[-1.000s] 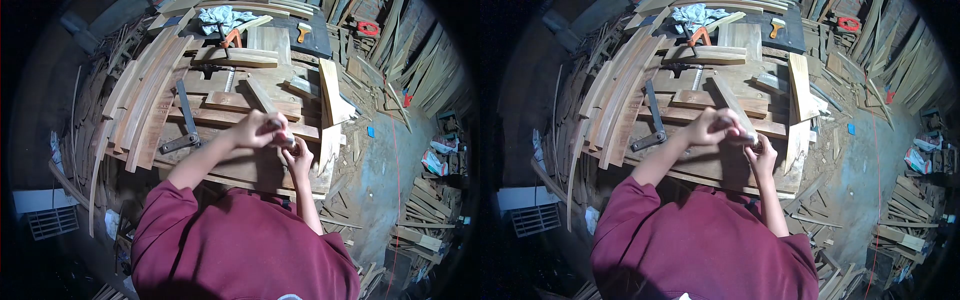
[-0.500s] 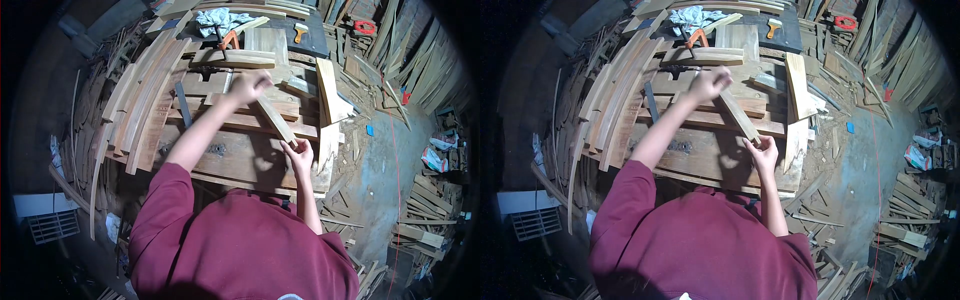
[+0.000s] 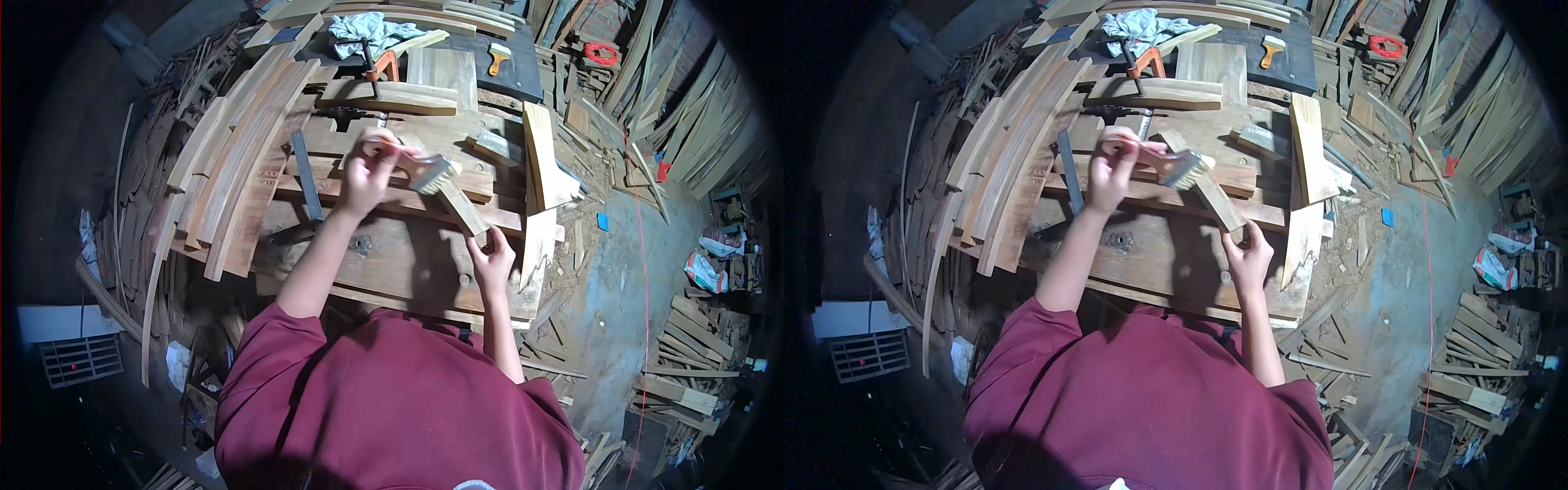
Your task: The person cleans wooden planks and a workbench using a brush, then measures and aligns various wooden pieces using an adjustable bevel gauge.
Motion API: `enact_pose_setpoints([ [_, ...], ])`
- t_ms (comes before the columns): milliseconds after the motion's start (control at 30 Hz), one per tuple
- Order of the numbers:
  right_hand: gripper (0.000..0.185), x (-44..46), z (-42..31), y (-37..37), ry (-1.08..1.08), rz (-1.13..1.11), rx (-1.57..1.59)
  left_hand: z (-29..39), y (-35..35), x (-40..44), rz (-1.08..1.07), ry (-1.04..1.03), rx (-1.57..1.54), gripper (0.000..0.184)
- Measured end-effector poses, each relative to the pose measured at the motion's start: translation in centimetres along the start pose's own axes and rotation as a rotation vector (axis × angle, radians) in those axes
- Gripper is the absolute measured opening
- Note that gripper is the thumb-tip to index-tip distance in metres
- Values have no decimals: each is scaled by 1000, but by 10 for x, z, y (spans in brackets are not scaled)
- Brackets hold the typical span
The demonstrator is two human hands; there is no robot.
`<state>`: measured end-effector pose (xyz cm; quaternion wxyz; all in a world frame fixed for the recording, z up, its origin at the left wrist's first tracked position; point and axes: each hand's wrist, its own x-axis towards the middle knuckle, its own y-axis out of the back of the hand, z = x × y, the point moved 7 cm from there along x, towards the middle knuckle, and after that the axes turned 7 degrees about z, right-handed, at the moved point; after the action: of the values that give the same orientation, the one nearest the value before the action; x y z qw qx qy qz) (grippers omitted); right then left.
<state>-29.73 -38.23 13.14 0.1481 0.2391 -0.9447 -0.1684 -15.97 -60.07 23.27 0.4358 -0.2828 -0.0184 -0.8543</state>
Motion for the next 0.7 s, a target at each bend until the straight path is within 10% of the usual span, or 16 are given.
enact_pose_setpoints([
  [500,39,-12,-15,-8,165,-3,-44,-51,-71,-9,-487,-130,751,15],
  [700,39,-13,-5,-10,169,4,-63,13,-104,-48,-644,75,318,22],
])
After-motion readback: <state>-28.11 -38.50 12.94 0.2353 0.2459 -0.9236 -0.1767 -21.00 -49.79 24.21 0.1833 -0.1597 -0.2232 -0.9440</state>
